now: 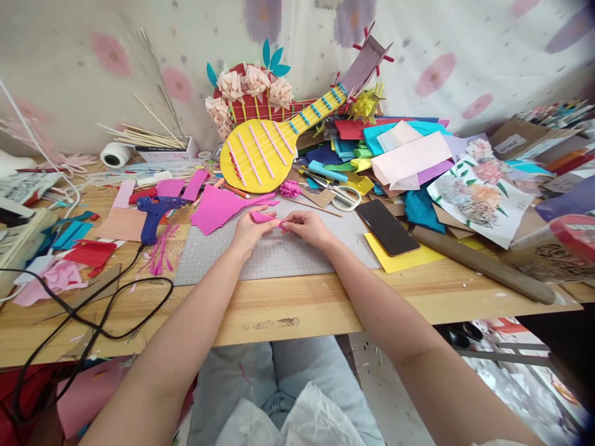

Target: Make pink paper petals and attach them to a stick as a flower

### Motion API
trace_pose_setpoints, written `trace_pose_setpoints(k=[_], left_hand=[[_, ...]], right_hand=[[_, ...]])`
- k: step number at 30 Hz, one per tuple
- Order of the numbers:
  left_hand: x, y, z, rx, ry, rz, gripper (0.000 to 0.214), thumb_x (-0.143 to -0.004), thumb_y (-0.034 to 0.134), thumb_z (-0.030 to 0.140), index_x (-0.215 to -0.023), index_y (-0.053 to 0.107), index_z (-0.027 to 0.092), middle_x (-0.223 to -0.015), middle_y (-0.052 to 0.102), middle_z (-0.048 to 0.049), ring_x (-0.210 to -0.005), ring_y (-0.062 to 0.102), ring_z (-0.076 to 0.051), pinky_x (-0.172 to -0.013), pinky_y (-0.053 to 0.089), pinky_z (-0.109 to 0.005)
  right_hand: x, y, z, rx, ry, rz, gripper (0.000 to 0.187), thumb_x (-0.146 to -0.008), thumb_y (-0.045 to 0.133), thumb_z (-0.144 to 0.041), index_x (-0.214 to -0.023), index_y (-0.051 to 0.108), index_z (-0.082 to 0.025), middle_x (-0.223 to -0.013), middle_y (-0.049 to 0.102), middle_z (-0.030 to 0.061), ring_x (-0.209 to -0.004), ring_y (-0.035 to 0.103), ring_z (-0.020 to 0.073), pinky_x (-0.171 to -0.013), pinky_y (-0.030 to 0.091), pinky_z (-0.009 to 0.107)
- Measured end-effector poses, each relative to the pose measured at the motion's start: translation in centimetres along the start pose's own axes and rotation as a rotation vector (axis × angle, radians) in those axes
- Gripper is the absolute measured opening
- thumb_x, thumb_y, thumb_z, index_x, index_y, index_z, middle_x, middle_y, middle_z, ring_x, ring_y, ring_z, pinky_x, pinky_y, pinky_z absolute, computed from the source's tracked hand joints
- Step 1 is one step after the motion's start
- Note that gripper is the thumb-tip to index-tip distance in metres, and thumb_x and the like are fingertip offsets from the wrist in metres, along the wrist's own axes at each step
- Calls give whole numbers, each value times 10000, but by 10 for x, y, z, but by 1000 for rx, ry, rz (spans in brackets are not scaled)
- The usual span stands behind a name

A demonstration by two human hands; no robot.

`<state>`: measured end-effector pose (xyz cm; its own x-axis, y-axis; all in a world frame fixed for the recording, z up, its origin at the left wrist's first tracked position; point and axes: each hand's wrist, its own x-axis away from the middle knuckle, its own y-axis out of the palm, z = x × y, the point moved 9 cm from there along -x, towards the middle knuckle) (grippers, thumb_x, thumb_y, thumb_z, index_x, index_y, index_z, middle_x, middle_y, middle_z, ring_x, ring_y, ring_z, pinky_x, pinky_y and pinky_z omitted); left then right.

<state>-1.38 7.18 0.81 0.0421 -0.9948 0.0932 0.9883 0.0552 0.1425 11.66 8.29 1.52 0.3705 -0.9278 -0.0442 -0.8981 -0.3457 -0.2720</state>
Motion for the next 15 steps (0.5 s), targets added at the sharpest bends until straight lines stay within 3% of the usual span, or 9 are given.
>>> trace_pose_setpoints(k=[9,15], left_hand=[[-3,-13,0,19,-18,79,488,-491,782,223,-946,634,126,-642,645,1,-611,615,-116,-685,514,-297],[-4,-23,5,31,-31,102,463,-492,776,188,-926,628,123,-680,662,-26,-648,628,-133,-662,515,-288]], right_hand=[[2,-3,8,12,12,-40,331,-665,634,-477,-735,601,-155,-662,650,14,-533,465,77,-500,310,214],[5,-7,10,26,49,-70,362,-655,634,-510,-732,595,-159,-678,655,21,-503,430,71,-476,286,216]])
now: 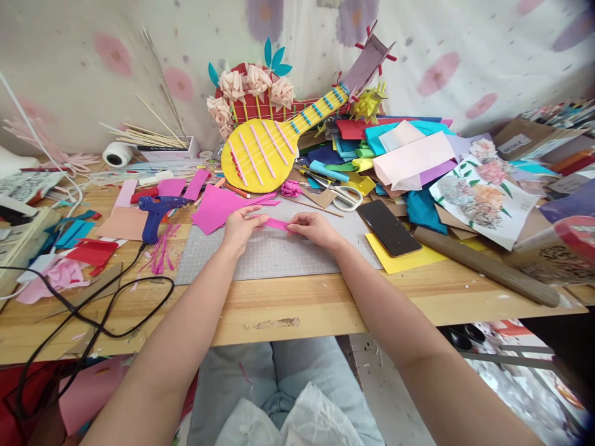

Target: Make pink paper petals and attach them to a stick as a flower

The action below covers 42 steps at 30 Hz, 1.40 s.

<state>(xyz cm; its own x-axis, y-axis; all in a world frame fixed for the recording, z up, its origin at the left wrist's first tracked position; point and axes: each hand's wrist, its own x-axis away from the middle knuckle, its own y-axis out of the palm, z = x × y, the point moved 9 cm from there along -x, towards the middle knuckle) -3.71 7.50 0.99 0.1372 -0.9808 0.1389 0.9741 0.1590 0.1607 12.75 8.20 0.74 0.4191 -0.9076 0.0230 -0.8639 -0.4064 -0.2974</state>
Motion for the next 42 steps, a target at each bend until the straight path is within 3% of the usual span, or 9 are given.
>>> trace_pose_setpoints(k=[10,17,22,28,37,42], left_hand=[[-6,-8,-2,15,-17,-6,354,-557,729,179,-896,648,115,-722,682,-46,-610,624,-117,-629,530,-275],[-5,-8,-2,44,-48,4,308,-638,638,147,-945,643,127,-609,662,-23,-583,637,-129,-637,528,-280],[-4,-1,-2,45,-41,-35,363,-707,612,273,-1042,585,135,-671,676,-44,-636,651,-159,-675,520,-319],[-2,10,-2,-84,83,-114,525,-521,761,210,-1009,574,158,-620,624,23,-592,589,-109,-662,488,-252],[6,24,3,-17,135,-140,425,-544,727,223,-913,523,167,-628,590,45,-585,566,-87,-636,486,-249],[2,13,5,-4,140,-80,432,-512,739,224,-864,493,171,-623,577,53,-580,557,-84,-631,469,-241]], right_hand=[[1,-3,1,-14,-7,-19,293,-676,633,-442,-723,604,-154,-662,642,14,-516,429,68,-494,301,214],[-1,-2,3,-8,2,-30,314,-660,639,-456,-740,616,-153,-667,646,12,-511,428,65,-479,293,209],[0,-2,3,-3,9,-32,303,-656,641,-448,-722,614,-154,-655,644,12,-501,421,62,-473,293,208],[0,1,-2,30,3,-26,332,-662,629,-479,-731,613,-155,-665,634,15,-529,449,77,-502,322,216],[-2,5,-25,143,-167,67,326,-740,536,-464,-758,637,-154,-693,577,0,-632,456,101,-600,347,232],[-1,-6,-22,163,-154,84,287,-739,522,-428,-713,621,-160,-670,556,-5,-637,453,110,-605,345,242]])
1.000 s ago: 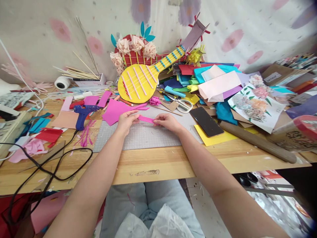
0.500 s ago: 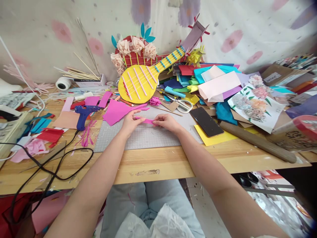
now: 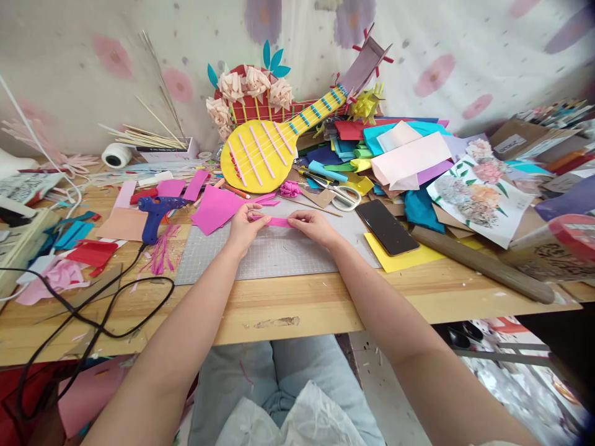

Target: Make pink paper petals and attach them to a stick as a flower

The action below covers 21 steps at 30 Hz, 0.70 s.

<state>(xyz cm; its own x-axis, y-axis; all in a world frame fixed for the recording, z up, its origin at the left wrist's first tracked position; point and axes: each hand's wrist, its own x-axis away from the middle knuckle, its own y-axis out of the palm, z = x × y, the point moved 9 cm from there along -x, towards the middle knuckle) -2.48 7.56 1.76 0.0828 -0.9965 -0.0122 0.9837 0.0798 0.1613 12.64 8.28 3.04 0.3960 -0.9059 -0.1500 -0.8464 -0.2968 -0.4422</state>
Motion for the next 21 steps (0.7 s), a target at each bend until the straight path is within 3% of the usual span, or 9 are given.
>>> trace_pose_setpoints(k=[5,10,14,18,21], left_hand=[[-8,-17,2,21,14,50,419,-505,737,215,-840,488,176,-611,558,63,-588,564,-86,-645,469,-246],[-12,-31,4,73,17,127,396,-497,728,191,-803,478,173,-599,548,71,-590,572,-85,-641,483,-247],[-10,-19,2,61,23,68,406,-505,734,211,-816,476,176,-592,543,77,-586,572,-84,-641,491,-252],[-7,-8,1,-50,44,12,400,-546,719,242,-850,465,182,-660,591,43,-631,593,-110,-659,493,-279],[-1,-6,17,-297,217,5,375,-590,695,227,-885,467,191,-770,639,6,-760,618,-132,-751,472,-288]], right_hand=[[5,-20,7,12,37,-6,260,-733,528,-398,-731,637,-162,-716,597,8,-648,475,113,-604,354,249],[8,-38,16,-83,93,72,279,-729,545,-414,-790,647,-163,-851,646,52,-748,529,134,-637,400,256],[3,-21,13,-181,73,86,410,-678,625,-443,-992,608,-181,-959,634,58,-747,541,123,-637,426,248],[-3,4,12,-140,77,39,323,-684,614,-455,-821,616,-163,-711,612,9,-592,489,93,-566,385,228],[-3,7,12,-83,72,43,270,-705,594,-427,-747,615,-161,-618,573,-12,-557,461,89,-556,359,226]])
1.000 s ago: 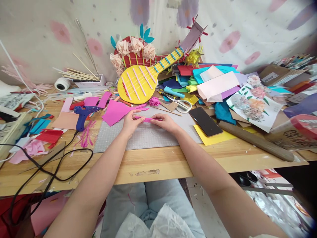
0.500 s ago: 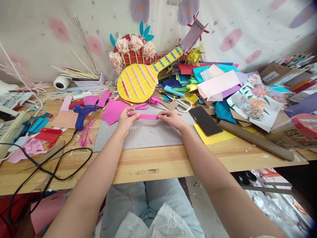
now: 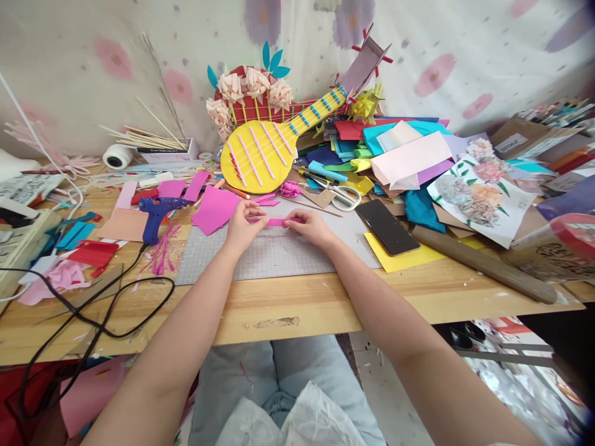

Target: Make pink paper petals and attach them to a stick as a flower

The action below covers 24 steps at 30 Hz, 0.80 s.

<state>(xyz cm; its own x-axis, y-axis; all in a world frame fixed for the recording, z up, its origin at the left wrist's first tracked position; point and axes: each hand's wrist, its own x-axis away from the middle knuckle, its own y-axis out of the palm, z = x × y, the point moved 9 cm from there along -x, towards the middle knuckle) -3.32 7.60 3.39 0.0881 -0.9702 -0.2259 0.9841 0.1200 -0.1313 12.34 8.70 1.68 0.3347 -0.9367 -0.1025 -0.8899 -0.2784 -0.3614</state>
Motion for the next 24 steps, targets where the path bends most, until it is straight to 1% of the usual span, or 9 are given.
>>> trace_pose_setpoints(k=[3,6,9,13,17,24], left_hand=[[7,5,22,-300,180,-42,337,-652,644,200,-947,481,209,-815,665,9,-894,615,-147,-853,428,-307],[12,11,32,-470,243,-80,314,-691,598,173,-980,486,222,-797,674,26,-910,620,-144,-862,422,-307],[13,11,32,-519,238,-76,317,-700,584,170,-993,477,223,-772,672,34,-893,628,-142,-831,435,-294],[11,9,29,-547,228,-68,387,-690,591,179,-1044,440,222,-776,670,36,-872,633,-141,-789,446,-282],[11,8,27,-590,200,-83,398,-686,588,183,-1049,430,225,-792,672,40,-819,633,-135,-727,445,-265],[6,5,22,-631,172,-181,432,-681,590,203,-1073,409,224,-795,671,41,-781,634,-133,-714,446,-258]], right_hand=[[2,-4,-6,116,-68,38,209,-708,598,-369,-735,635,-166,-639,581,-13,-598,471,97,-593,358,229],[3,-4,-13,163,-119,41,185,-726,582,-344,-743,647,-172,-672,602,-10,-627,490,104,-618,362,233],[4,-5,-15,165,-122,48,180,-730,576,-340,-741,644,-174,-669,604,-12,-626,494,107,-620,362,235],[4,-7,-15,149,-126,56,185,-734,572,-347,-737,637,-174,-667,599,-13,-626,493,109,-619,361,235],[5,-8,-13,199,-127,61,181,-737,574,-342,-752,647,-177,-664,594,-14,-634,491,110,-622,357,235],[4,-11,-9,246,-118,34,195,-742,565,-360,-745,644,-182,-683,601,-9,-649,498,118,-625,359,240]])
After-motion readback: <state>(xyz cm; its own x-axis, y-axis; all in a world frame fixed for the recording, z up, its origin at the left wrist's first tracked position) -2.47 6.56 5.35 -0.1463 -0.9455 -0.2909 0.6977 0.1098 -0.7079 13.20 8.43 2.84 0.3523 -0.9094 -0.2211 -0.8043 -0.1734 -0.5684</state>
